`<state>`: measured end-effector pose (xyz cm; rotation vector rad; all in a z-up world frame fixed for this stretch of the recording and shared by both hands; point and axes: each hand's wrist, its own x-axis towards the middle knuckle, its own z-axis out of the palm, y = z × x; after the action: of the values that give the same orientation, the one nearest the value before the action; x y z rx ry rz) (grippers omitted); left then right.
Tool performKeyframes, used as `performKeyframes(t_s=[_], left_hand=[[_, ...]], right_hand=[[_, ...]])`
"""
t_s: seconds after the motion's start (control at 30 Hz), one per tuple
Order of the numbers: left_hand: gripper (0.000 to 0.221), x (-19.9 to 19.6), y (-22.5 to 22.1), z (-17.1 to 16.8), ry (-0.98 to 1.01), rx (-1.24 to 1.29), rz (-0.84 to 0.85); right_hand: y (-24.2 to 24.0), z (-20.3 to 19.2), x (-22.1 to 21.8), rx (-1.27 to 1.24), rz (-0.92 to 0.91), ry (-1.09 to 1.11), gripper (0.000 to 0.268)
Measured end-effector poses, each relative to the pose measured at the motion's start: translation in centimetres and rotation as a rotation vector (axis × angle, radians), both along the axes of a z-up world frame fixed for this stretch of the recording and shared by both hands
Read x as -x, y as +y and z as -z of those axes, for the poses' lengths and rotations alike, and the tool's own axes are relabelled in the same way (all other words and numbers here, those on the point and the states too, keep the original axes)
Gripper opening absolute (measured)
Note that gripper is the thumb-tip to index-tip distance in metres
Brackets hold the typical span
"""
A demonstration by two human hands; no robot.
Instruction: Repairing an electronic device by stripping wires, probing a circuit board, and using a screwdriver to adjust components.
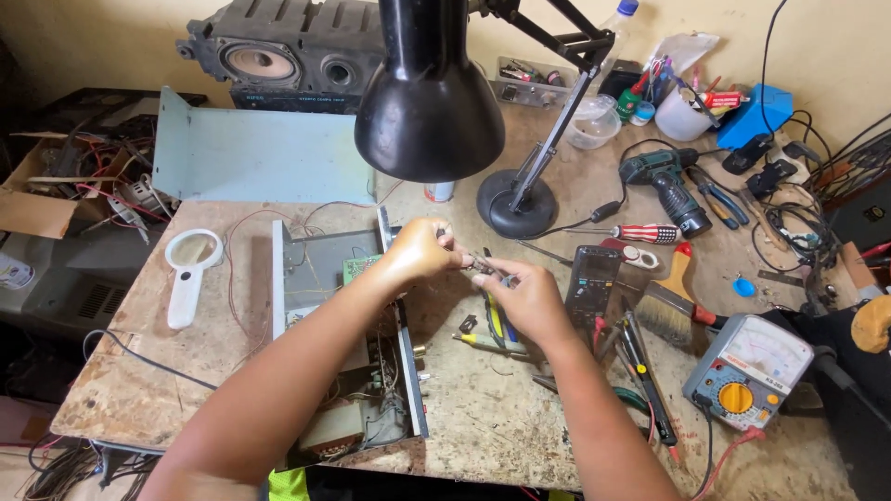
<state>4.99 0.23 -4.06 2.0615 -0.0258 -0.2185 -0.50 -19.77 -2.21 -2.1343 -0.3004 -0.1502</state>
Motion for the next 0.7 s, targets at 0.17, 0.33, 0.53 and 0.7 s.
performKeyframes(t_s=[0.17,0.33,0.53,0.7], left_hand=[[0.032,-2.2,-0.4,4.1,-0.247,-0.419,0.127],[0.005,1.6,-1.2,-1.7,-0.277,-0.584,0.275],[0.009,2.4,-1.1,-2.6,-0.26,-0.59,0.32],[0.009,1.4,-0.5,-0.5,-0.308,-0.576,0.333]], right_hand=[[0.0,2.1,-0.4,0.162,-0.033,0.075,0.028],[-1.3,3.3,-0.8,0.185,0.058,0.069,0.024],[-1.7,3.2,-0.4,0.177,0.076,0.039,0.023],[-1.8,2.8,-0.1,0.232,0.111,-0.013,0.022]])
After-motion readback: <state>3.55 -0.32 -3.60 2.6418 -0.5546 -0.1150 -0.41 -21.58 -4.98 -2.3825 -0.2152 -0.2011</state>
